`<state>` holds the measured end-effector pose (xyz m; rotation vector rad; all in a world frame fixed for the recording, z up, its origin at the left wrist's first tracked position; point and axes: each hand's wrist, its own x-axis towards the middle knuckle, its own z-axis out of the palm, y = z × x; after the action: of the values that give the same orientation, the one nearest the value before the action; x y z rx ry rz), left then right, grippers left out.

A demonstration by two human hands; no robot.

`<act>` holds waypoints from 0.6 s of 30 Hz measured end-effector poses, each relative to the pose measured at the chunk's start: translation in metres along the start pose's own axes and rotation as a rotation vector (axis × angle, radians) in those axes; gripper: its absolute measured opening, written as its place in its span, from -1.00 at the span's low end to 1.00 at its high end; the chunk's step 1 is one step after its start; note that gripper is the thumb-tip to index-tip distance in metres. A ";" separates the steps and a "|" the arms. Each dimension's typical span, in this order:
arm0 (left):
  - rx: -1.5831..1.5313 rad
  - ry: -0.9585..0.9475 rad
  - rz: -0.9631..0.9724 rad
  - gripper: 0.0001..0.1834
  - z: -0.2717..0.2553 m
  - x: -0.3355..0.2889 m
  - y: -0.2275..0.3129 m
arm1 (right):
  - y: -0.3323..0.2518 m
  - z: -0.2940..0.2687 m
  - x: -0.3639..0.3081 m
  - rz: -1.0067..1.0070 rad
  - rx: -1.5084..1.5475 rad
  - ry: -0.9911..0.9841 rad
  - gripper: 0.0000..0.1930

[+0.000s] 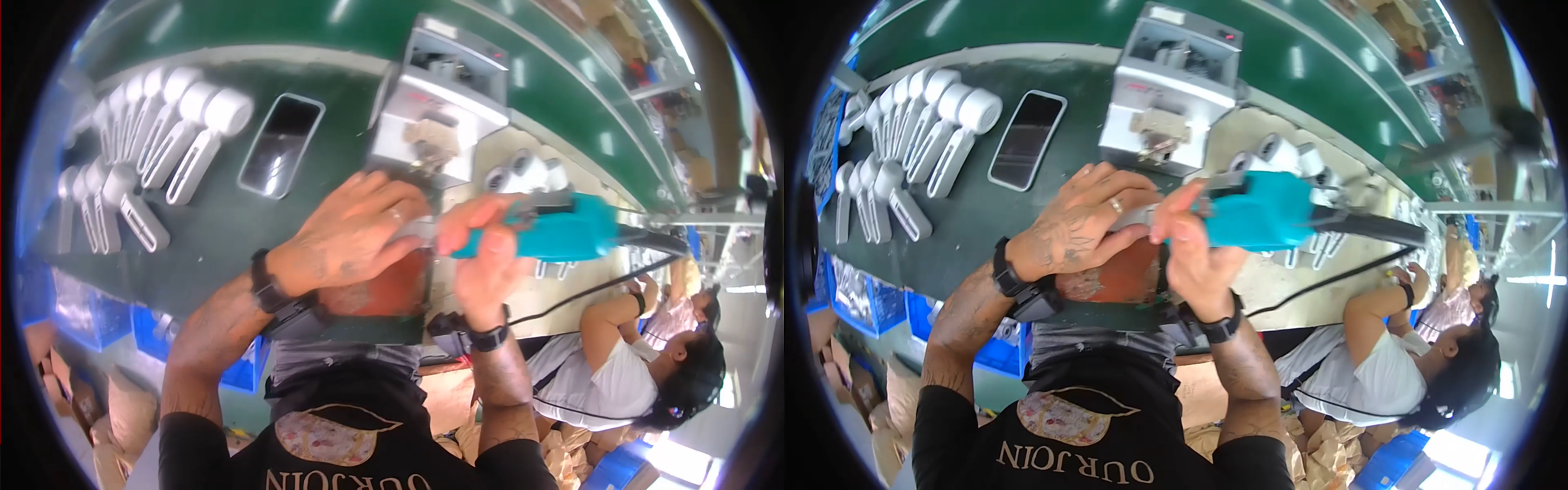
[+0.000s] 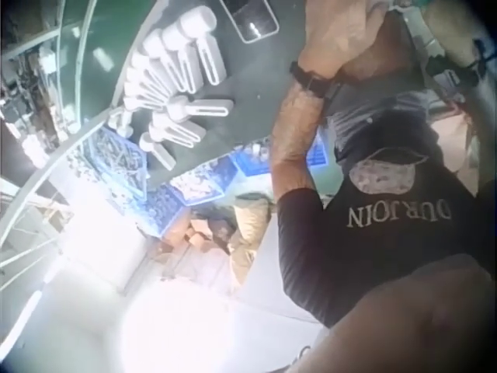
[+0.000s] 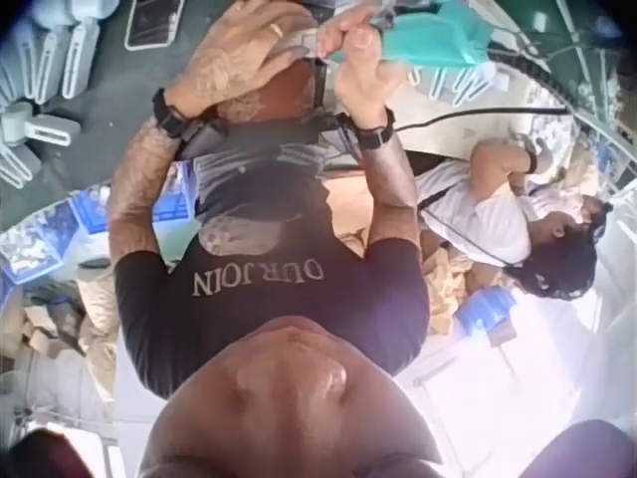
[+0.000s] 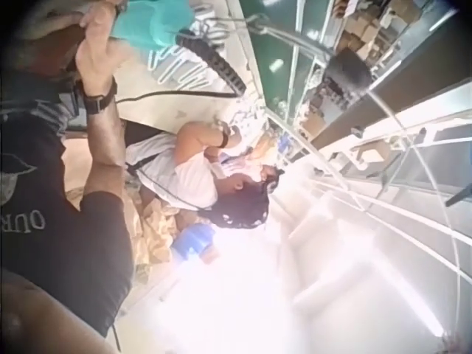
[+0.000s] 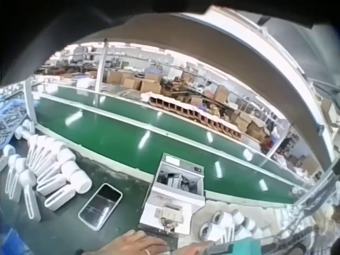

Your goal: The person picks up a white plastic component, aligns it with a machine, and uses a teal power tool to work on it. They then place the component onto a pile on the workbench and repeat the process with several more components.

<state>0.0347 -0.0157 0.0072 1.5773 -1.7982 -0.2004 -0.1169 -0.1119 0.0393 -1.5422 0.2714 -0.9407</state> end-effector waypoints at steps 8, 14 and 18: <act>0.007 -0.011 0.036 -0.55 -0.008 -0.005 0.021 | -0.012 -0.012 -0.009 0.103 -0.186 -0.026 -0.86; 0.114 0.103 0.028 -0.63 -0.004 -0.033 0.048 | -0.045 -0.017 -0.027 0.054 0.425 0.148 -0.55; -0.072 0.491 -0.578 -0.65 -0.042 -0.127 0.036 | -0.029 -0.017 -0.039 0.071 0.387 0.247 -0.43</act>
<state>0.0295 0.1226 0.0053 1.8630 -0.9325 -0.1264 -0.1638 -0.0923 0.0484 -1.0576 0.2972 -1.0583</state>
